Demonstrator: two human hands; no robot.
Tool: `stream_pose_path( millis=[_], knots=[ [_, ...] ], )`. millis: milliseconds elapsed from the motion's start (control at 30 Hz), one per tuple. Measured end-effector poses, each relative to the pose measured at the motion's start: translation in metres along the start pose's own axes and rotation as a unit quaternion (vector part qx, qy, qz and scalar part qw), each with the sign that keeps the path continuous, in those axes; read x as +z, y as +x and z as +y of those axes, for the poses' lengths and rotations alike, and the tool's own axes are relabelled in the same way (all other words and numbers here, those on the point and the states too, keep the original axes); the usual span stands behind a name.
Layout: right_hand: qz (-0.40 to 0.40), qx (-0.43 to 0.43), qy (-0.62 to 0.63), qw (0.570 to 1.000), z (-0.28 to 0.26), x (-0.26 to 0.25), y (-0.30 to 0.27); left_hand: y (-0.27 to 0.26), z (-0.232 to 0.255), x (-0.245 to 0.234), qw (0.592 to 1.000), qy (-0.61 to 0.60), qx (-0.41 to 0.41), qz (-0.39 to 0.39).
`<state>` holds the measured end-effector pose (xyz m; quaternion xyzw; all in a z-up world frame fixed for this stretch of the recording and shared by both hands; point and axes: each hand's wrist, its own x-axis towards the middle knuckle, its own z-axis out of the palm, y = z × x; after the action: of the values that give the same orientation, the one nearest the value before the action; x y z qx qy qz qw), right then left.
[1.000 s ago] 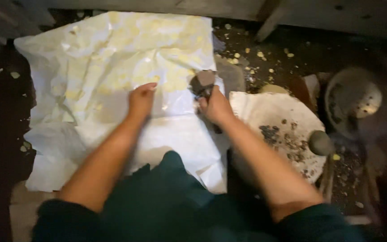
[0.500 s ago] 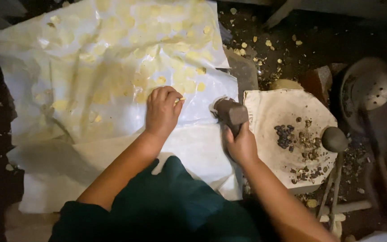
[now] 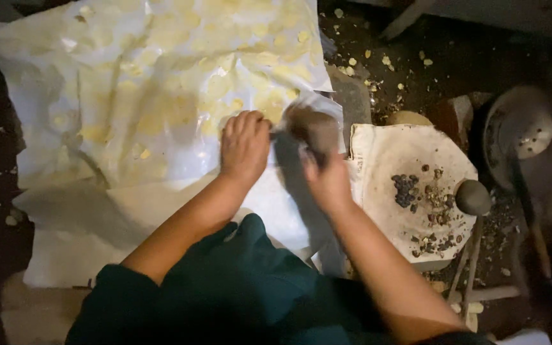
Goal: Processing nuts by cracking them with a mallet and sorting them by hand on a stone surface.
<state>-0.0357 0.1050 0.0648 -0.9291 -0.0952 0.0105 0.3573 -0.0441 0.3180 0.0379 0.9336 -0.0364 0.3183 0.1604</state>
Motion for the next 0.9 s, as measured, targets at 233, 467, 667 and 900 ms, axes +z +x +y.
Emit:
stream_pose_path(
  millis=[233,467,667,900],
  knots=[
    [-0.178,0.051,-0.097,0.978,-0.024,-0.021,0.030,-0.039,-0.019,-0.027,0.998,-0.050,0.010,-0.034],
    [-0.062,0.026,-0.056,0.996,-0.041,-0.011,0.016,-0.033,-0.021,-0.031,0.998,-0.057,-0.020,-0.003],
    [-0.143,0.047,-0.110,0.982,-0.032,-0.020,0.048,-0.037,-0.019,-0.025,0.996,-0.078,-0.031,-0.007],
    [-0.130,0.078,-0.068,0.986,-0.031,0.004,0.019,-0.028,-0.018,-0.015,0.995,-0.089,-0.026,-0.020]
  ],
)
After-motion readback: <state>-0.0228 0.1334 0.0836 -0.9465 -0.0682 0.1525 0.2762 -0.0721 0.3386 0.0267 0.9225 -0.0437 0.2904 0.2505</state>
